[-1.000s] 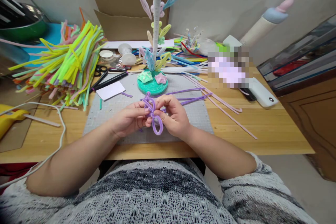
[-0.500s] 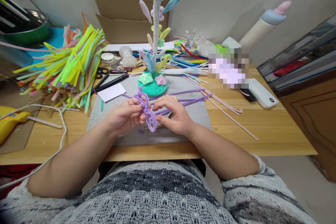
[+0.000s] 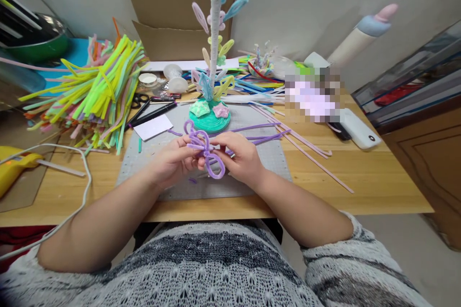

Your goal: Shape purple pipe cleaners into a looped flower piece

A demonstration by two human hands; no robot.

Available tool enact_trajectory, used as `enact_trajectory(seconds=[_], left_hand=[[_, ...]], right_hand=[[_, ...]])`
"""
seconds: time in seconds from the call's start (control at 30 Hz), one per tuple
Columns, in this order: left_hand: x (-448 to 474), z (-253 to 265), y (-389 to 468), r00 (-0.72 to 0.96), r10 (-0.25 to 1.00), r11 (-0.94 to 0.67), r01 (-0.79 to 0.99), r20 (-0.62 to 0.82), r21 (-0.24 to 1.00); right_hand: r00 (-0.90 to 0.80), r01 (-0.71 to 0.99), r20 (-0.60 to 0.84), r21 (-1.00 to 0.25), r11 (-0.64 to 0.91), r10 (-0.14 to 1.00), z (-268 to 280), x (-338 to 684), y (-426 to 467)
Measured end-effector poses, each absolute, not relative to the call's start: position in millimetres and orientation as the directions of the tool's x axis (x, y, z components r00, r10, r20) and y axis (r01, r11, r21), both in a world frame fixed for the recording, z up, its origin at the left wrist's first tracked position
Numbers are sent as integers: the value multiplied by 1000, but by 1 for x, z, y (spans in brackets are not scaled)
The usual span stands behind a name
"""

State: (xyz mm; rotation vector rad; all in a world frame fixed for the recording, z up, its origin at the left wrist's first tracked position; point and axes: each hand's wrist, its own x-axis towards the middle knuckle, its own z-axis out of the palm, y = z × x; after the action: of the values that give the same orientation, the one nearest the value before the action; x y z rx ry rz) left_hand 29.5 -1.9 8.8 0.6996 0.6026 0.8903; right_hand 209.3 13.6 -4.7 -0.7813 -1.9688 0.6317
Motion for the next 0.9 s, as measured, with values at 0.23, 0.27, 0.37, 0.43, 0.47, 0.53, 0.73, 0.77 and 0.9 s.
enact_trajectory(seconds=[0.23,0.27,0.37,0.43,0.47,0.53,0.73,0.77,0.9], left_hand=[[32,9,-4,497,853,413,-457,-159,788],[33,7,-4,484,858,409,-440,-172,799],[35,4,-4,453,868,404,-408,-203,819],[36,4,-3,412,889,375,-400,-201,837],[36,3,-3,373,907,346,-389,-198,853],[37,3,-3,265,945,276,-336,-191,901],[40,-4,-4,170,981,117,-134,-94,984],[40,-5,-4,173,982,98,-119,-77,988],[41,-7,-5,158,985,81,-53,-72,995]], right_hand=[[-417,283,594,-634,719,688,-8,208,14],[-413,284,627,-600,747,661,-9,209,13],[-413,287,704,-502,816,578,-8,211,9],[-375,318,711,-505,803,595,-6,213,8],[-327,339,709,-529,778,624,-4,213,8],[-241,358,711,-567,741,661,0,215,8],[-467,391,653,-452,802,596,1,208,6],[-475,388,640,-463,797,603,-1,206,5],[-363,340,650,-575,745,667,-7,200,4]])
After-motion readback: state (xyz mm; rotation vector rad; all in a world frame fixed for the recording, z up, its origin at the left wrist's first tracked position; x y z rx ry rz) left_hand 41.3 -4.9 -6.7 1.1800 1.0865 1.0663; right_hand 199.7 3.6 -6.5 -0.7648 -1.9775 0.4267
